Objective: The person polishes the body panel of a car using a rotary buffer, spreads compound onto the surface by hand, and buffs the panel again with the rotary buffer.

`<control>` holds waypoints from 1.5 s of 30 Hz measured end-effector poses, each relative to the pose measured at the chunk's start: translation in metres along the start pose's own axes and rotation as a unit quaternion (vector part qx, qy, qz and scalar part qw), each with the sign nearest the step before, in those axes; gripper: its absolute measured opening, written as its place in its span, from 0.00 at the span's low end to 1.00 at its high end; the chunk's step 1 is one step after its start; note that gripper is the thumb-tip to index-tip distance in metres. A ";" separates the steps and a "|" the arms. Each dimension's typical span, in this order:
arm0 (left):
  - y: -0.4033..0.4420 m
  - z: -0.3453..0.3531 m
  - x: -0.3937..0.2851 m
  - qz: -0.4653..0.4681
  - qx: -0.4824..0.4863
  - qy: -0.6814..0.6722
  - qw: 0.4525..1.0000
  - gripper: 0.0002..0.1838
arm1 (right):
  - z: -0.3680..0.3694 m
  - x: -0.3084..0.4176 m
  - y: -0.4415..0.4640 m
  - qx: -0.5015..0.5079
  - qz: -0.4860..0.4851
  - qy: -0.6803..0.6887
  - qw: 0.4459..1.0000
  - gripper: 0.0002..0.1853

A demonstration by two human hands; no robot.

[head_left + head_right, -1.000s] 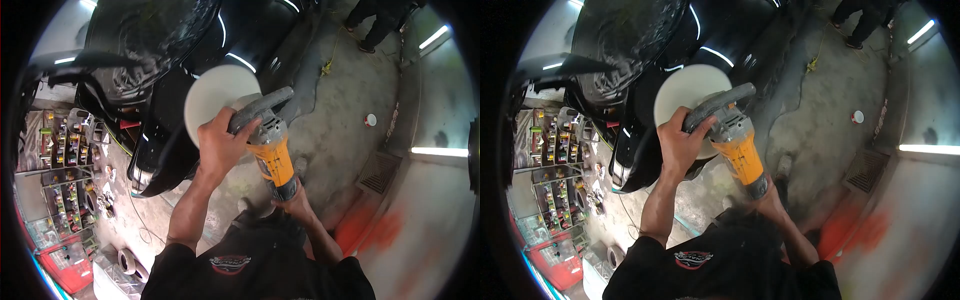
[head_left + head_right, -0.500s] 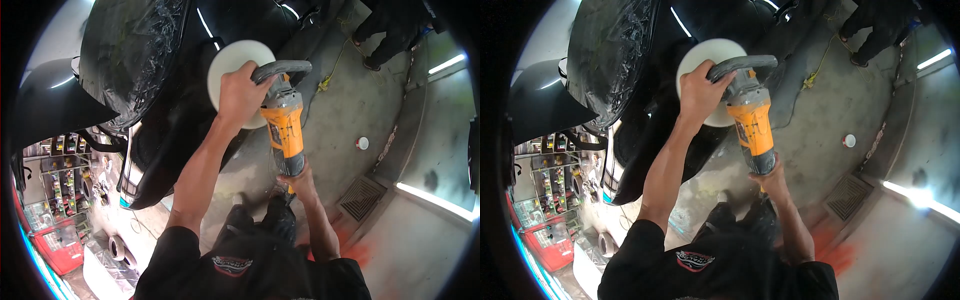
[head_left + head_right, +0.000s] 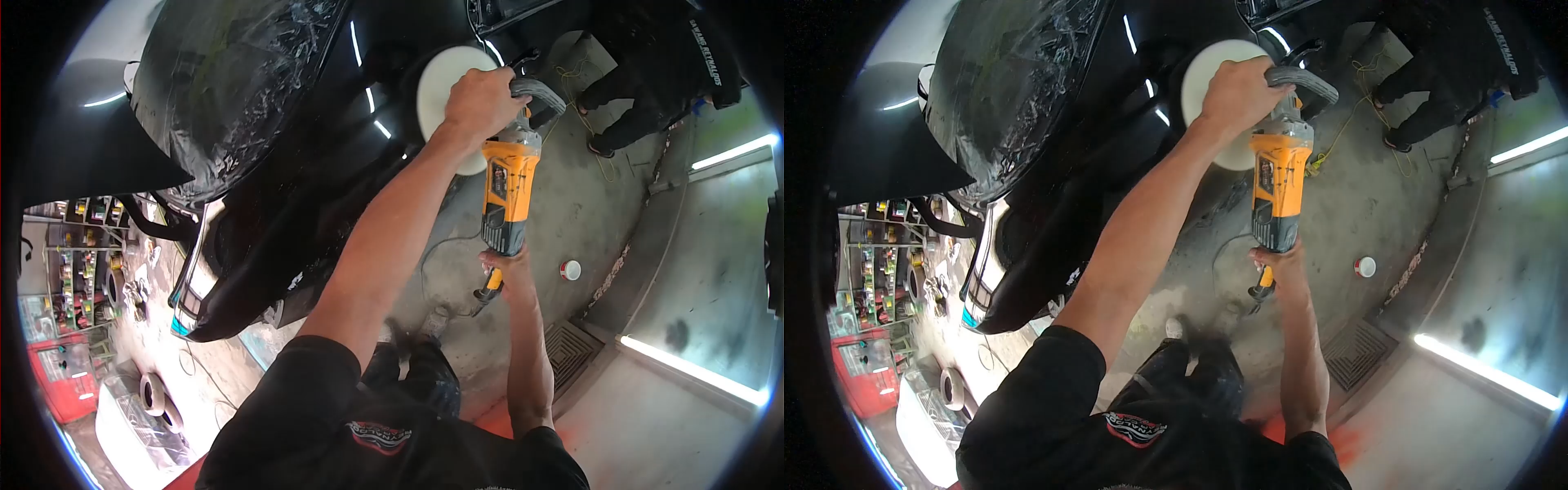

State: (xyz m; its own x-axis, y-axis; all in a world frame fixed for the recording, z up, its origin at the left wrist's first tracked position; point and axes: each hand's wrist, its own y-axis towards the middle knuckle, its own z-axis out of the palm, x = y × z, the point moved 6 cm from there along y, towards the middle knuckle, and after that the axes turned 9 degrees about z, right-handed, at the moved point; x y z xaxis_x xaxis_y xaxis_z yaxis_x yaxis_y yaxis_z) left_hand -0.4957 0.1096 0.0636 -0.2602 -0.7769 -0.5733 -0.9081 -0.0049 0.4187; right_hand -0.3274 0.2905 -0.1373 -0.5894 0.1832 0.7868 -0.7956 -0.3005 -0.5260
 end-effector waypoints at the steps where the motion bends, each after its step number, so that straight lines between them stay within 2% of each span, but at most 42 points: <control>1: -0.006 -0.002 0.000 0.002 -0.003 0.000 1.000 0.22 | 0.001 -0.005 -0.004 0.000 0.008 -0.003 1.000 0.22; 3: -0.023 -0.011 -0.001 0.008 -0.009 -0.003 1.000 0.22 | 0.005 -0.015 -0.017 -0.004 0.023 -0.008 1.000 0.22; 6: -0.066 -0.041 -0.002 -0.008 0.035 0.019 0.999 0.20 | 0.013 -0.047 -0.043 -0.022 0.027 -0.073 0.997 0.31; 9: -0.128 -0.087 -0.004 -0.014 0.030 0.028 0.999 0.19 | 0.041 -0.076 -0.088 -0.048 0.033 -0.131 0.990 0.37; 10: -0.149 -0.102 -0.003 -0.022 0.008 0.010 1.000 0.19 | 0.044 -0.102 -0.096 -0.021 0.065 -0.148 0.987 0.42; 12: -0.199 -0.131 -0.001 -0.026 -0.045 -0.014 0.999 0.19 | 0.058 -0.132 -0.125 -0.012 0.030 -0.193 0.981 0.45; 13: -0.222 -0.146 -0.001 -0.038 -0.031 0.013 0.999 0.18 | 0.069 -0.143 -0.138 -0.008 0.013 -0.214 0.977 0.46; 15: -0.270 -0.175 -0.001 -0.054 -0.071 -0.007 0.996 0.16 | 0.095 -0.146 -0.174 -0.001 0.015 -0.230 0.973 0.45; 19: -0.346 -0.223 -0.007 -0.105 -0.070 0.051 0.991 0.16 | 0.117 -0.175 -0.208 0.065 0.033 -0.247 0.966 0.47; 23: -0.378 -0.241 -0.019 -0.123 -0.101 0.081 0.984 0.16 | 0.122 -0.188 -0.213 0.124 0.029 -0.290 0.948 0.45; 29: -0.314 -0.209 -0.027 -0.104 -0.118 0.093 0.983 0.15 | 0.090 -0.146 -0.172 0.105 0.021 -0.298 0.949 0.47; 33: -0.237 -0.152 -0.024 -0.071 -0.127 0.073 0.987 0.16 | 0.053 -0.081 -0.121 0.090 -0.008 -0.287 0.954 0.47; 37: -0.153 -0.091 -0.031 -0.042 -0.119 0.054 0.991 0.15 | 0.000 -0.052 -0.067 0.044 -0.032 -0.294 0.954 0.47; 38: -0.133 -0.075 -0.029 -0.060 -0.092 0.063 0.992 0.16 | -0.011 -0.039 -0.055 0.050 -0.041 -0.280 0.958 0.45; 41: -0.073 -0.038 -0.030 -0.037 -0.083 0.042 0.995 0.16 | -0.043 -0.018 -0.020 0.023 0.039 -0.256 0.966 0.49; 45: -0.007 0.003 -0.025 -0.005 -0.064 0.053 0.997 0.17 | -0.065 0.017 0.024 0.013 0.043 -0.162 0.986 0.44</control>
State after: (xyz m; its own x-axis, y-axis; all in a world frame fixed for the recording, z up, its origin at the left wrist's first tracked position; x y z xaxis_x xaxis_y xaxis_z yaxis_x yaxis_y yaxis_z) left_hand -0.4841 0.1310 0.0730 -0.2082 -0.8386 -0.5034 -0.8594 -0.0890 0.5036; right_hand -0.3657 0.3467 -0.1577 -0.5758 -0.1513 0.8034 -0.7384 -0.3257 -0.5905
